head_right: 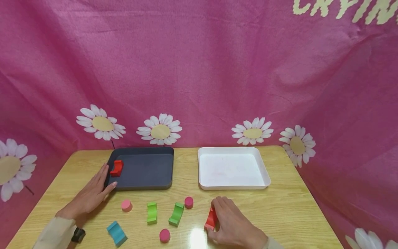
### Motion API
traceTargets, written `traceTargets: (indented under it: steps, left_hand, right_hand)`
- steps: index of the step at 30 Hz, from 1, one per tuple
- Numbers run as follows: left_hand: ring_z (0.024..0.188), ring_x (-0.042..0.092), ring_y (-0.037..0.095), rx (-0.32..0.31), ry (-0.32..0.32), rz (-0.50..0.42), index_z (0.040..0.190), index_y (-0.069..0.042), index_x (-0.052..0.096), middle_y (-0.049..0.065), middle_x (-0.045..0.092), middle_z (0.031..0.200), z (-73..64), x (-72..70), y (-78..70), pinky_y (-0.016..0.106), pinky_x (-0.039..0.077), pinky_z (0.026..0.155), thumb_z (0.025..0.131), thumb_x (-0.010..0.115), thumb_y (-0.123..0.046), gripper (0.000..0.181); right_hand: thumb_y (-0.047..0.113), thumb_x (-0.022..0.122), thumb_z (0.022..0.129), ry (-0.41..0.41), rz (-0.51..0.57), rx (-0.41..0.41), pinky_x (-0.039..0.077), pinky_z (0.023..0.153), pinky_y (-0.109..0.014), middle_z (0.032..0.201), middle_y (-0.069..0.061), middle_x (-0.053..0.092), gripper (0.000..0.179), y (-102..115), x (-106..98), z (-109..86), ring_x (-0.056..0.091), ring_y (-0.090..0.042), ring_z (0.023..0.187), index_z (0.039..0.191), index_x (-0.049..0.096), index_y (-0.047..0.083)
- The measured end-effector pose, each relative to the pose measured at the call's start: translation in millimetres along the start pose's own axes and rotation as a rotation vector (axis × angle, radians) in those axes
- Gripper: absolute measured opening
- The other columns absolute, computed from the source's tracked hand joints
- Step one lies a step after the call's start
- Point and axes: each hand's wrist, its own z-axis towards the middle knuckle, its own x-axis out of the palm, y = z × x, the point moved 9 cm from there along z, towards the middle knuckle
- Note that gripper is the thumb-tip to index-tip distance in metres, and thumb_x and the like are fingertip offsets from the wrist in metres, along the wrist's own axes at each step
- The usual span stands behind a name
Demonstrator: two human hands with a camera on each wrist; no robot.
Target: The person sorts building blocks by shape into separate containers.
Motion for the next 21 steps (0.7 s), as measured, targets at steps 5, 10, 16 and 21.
traceTargets:
  steps: [5,10,16,21]
  left_hand:
    - [0.159,0.011,0.055,-0.002,-0.005,0.015,0.170,0.002,0.000,0.028,0.000,0.177,1.3,-0.6,0.3,0.075,0.017,0.125,0.109,0.051,-0.059,0.101]
    - [0.159,0.011,0.055,0.001,-0.013,0.020,0.170,0.003,0.000,0.029,0.001,0.177,-1.1,0.2,1.4,0.075,0.017,0.124,0.109,0.052,-0.058,0.101]
    - [0.160,0.011,0.054,-0.001,-0.013,0.015,0.170,0.002,0.000,0.027,0.001,0.177,-1.8,-0.2,1.4,0.074,0.017,0.125,0.109,0.052,-0.058,0.100]
    - [0.160,0.011,0.053,0.013,-0.019,0.004,0.170,0.002,0.001,0.027,0.002,0.177,-0.9,0.9,0.1,0.074,0.017,0.125,0.110,0.051,-0.057,0.098]
  right_hand:
    - [0.050,0.079,0.089,-0.002,-0.012,0.002,0.043,0.073,-0.025,0.096,0.014,0.047,0.047,0.4,-2.1,-0.6,0.044,-0.008,0.090,0.117,0.056,0.020]
    - [0.052,0.080,0.088,0.050,0.036,0.046,0.044,0.072,-0.027,0.097,0.014,0.048,0.050,-2.3,1.2,-0.5,0.045,-0.009,0.093,0.119,0.056,0.021]
    - [0.051,0.080,0.088,0.048,0.050,0.058,0.044,0.072,-0.026,0.098,0.013,0.048,0.051,-2.8,-2.2,-1.3,0.046,-0.010,0.094,0.121,0.055,0.021]
    - [0.053,0.081,0.088,0.058,0.035,0.072,0.046,0.074,-0.027,0.100,0.013,0.048,0.053,-4.0,-6.7,-2.6,0.046,-0.011,0.096,0.122,0.056,0.021]
